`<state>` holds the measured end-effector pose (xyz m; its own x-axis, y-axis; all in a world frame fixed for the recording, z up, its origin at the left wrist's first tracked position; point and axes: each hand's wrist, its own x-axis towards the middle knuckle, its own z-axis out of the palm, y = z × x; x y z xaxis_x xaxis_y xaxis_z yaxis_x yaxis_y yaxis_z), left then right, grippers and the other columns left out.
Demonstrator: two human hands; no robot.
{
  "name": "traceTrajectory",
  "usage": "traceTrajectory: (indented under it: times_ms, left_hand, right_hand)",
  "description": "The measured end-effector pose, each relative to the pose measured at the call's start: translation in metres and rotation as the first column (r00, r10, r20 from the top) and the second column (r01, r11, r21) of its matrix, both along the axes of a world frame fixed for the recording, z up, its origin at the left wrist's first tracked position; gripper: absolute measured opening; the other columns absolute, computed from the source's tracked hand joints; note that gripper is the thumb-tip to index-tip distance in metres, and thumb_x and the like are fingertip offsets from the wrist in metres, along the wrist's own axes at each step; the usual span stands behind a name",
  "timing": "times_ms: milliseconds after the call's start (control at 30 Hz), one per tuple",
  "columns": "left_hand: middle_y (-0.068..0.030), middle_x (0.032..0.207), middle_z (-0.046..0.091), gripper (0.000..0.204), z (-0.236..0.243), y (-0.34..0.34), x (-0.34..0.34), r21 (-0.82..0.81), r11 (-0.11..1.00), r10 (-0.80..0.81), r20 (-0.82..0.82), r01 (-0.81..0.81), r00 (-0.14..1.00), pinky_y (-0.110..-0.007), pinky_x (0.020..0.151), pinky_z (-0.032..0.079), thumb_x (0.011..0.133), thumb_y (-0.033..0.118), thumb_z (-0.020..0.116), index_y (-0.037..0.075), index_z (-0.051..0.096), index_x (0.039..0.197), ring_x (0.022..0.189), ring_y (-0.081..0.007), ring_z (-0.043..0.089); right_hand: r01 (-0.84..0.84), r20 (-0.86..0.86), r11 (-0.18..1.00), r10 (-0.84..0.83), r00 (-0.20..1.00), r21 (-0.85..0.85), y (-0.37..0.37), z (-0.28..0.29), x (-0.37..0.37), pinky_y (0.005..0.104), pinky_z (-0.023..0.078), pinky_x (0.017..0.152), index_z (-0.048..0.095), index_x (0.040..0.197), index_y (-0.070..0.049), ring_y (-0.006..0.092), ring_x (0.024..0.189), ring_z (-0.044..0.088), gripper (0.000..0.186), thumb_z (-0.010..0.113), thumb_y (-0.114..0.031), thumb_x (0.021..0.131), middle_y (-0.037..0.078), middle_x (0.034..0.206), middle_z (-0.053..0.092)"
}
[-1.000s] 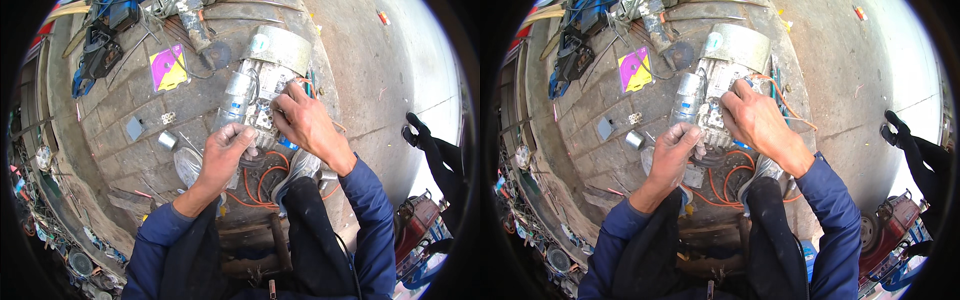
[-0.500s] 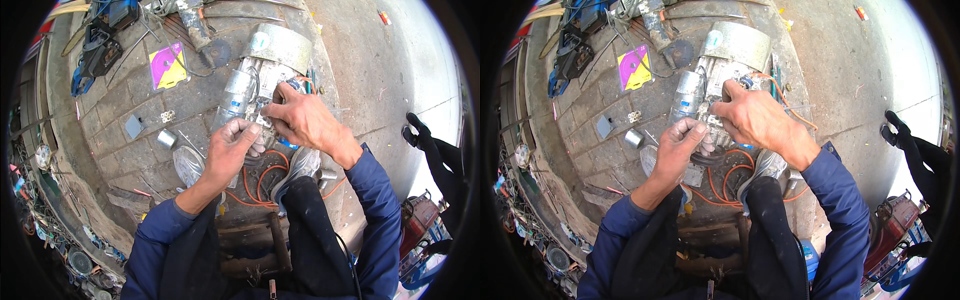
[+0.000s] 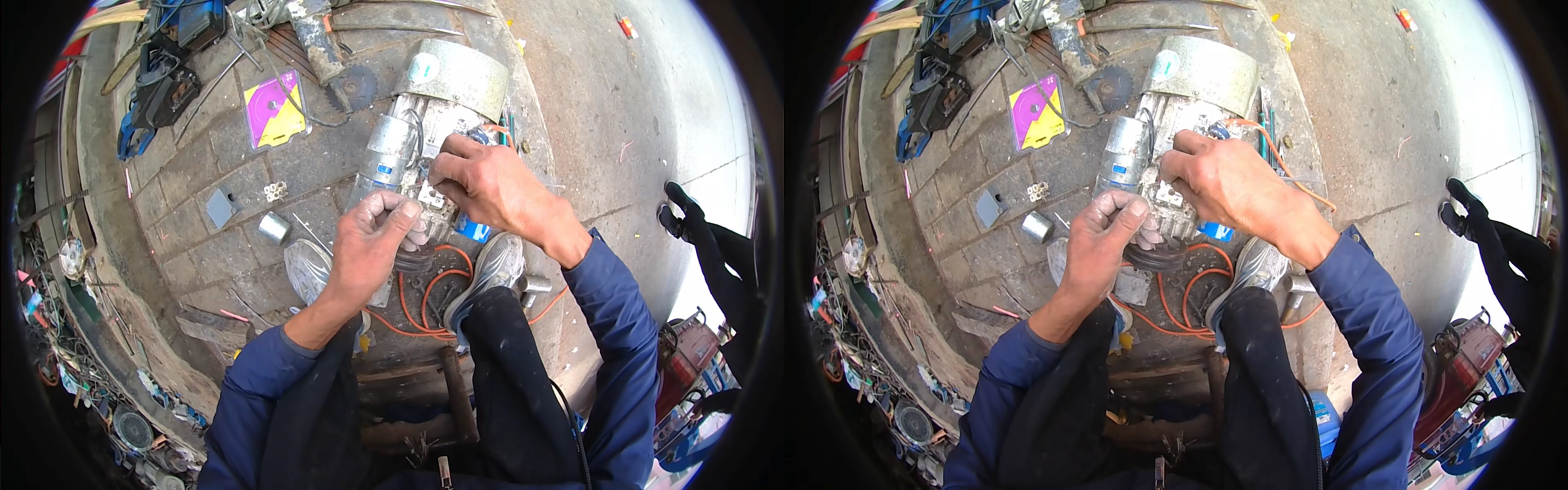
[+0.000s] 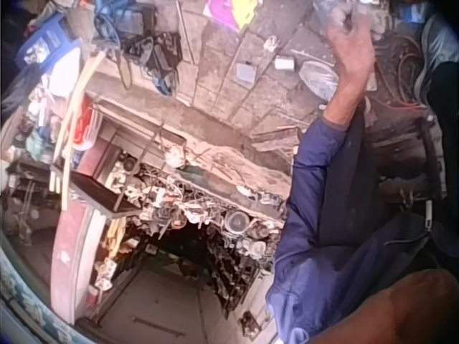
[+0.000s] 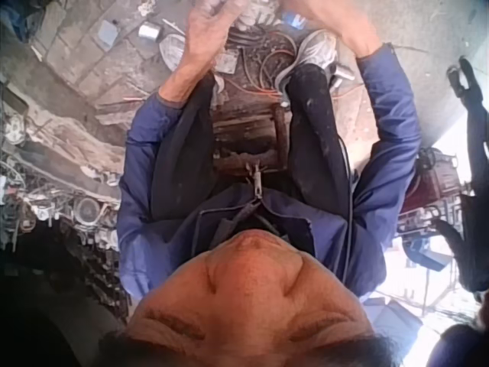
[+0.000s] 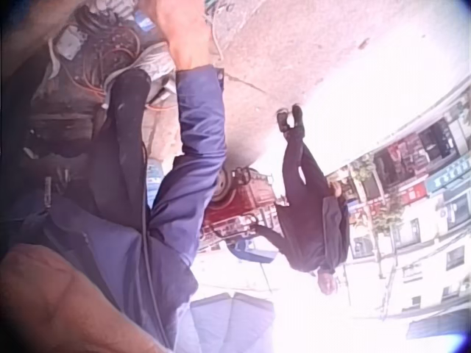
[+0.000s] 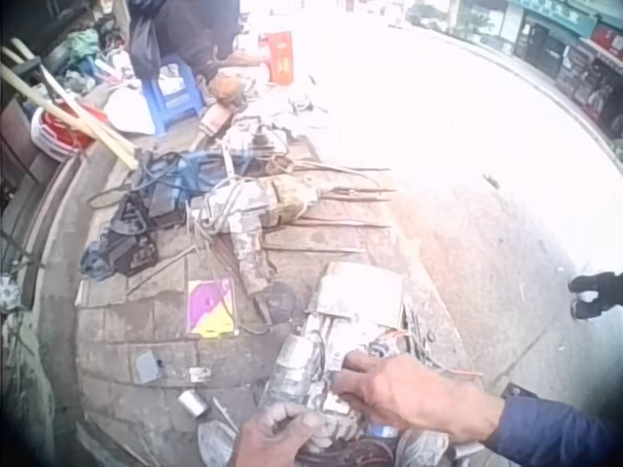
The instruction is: The person sits on the ground and uses a screwdriver to adjust and connect wires on a small electric motor. They repeatedly tighten screws and reposition wires on the motor's terminal block.
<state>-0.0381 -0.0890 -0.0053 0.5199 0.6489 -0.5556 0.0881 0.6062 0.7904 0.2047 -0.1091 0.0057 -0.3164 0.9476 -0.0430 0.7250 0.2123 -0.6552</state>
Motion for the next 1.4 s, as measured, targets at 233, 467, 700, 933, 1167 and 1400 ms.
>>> traceTrajectory:
  times_ms: [233,467,700,933,1167,1400]
  left_hand:
    - [-0.0061,0.096,0.076,0.023,0.011,0.02,0.006,0.229,0.973,-0.022,-0.059,0.035,0.998,-0.027,0.074,0.06,0.111,0.019,0.07,-0.004,0.07,0.116,0.082,-0.0119,0.074]
    - [-0.0083,0.096,0.077,0.014,0.014,0.021,0.017,0.418,0.898,-0.044,-0.224,0.137,0.974,-0.027,0.075,0.06,0.11,0.011,0.07,-0.003,0.071,0.112,0.084,-0.0126,0.075]
    - [-0.0084,0.099,0.077,0.014,0.004,0.013,0.019,0.494,0.851,-0.074,-0.227,0.18,0.971,-0.028,0.078,0.061,0.11,0.01,0.07,-0.003,0.071,0.114,0.086,-0.0131,0.075]
    - [-0.0083,0.101,0.076,0.013,0.004,0.012,0.018,0.488,0.852,-0.098,-0.205,0.189,0.974,-0.028,0.08,0.061,0.11,0.009,0.069,-0.003,0.07,0.114,0.088,-0.013,0.075]
    - [-0.0058,0.098,0.076,0.01,0.004,0.012,0.013,0.556,0.807,-0.087,-0.22,0.198,0.972,-0.026,0.076,0.058,0.109,0.006,0.071,-0.002,0.071,0.112,0.086,-0.01,0.072]
    - [-0.012,0.095,0.078,0.014,-0.003,0.011,0.013,0.764,0.595,-0.029,-0.292,0.251,0.956,-0.033,0.071,0.057,0.097,0.001,0.081,0.001,0.074,0.109,0.079,-0.0207,0.074]
  right_hand:
    - [0.038,-0.19,0.997,-0.05,0.981,-0.07,-0.002,0.004,0.002,0.0514,0.055,0.073,0.064,0.096,-0.002,0.0427,0.084,0.07,0.013,0.074,-0.008,0.09,0.018,0.089,0.068]
    - [0.174,-0.297,0.941,-0.261,0.919,-0.29,-0.004,0.005,0.002,0.0474,0.057,0.074,0.071,0.092,0.001,0.0406,0.082,0.073,0.011,0.076,-0.007,0.085,0.02,0.085,0.072]
    - [0.109,-0.34,0.97,-0.181,0.923,-0.219,-0.005,-0.006,0.013,0.0448,0.059,0.076,0.079,0.101,0.0,0.038,0.083,0.076,0.019,0.077,-0.01,0.086,0.021,0.088,0.077]
    - [0.029,-0.317,0.98,-0.091,0.944,-0.195,-0.004,-0.013,0.019,0.0445,0.061,0.08,0.08,0.103,0.001,0.0381,0.09,0.077,0.018,0.077,-0.008,0.087,0.022,0.094,0.078]
    - [0.01,-0.113,0.995,-0.021,0.993,-0.095,-0.01,-0.012,0.008,0.0507,0.059,0.078,0.074,0.098,0.0,0.0429,0.09,0.072,0.01,0.072,-0.005,0.09,0.021,0.097,0.068]
    - [0.142,-0.093,0.99,-0.144,0.985,-0.019,-0.015,-0.011,0.001,0.0533,0.058,0.075,0.066,0.097,0.003,0.0436,0.085,0.069,0.014,0.07,-0.011,0.096,0.021,0.1,0.062]
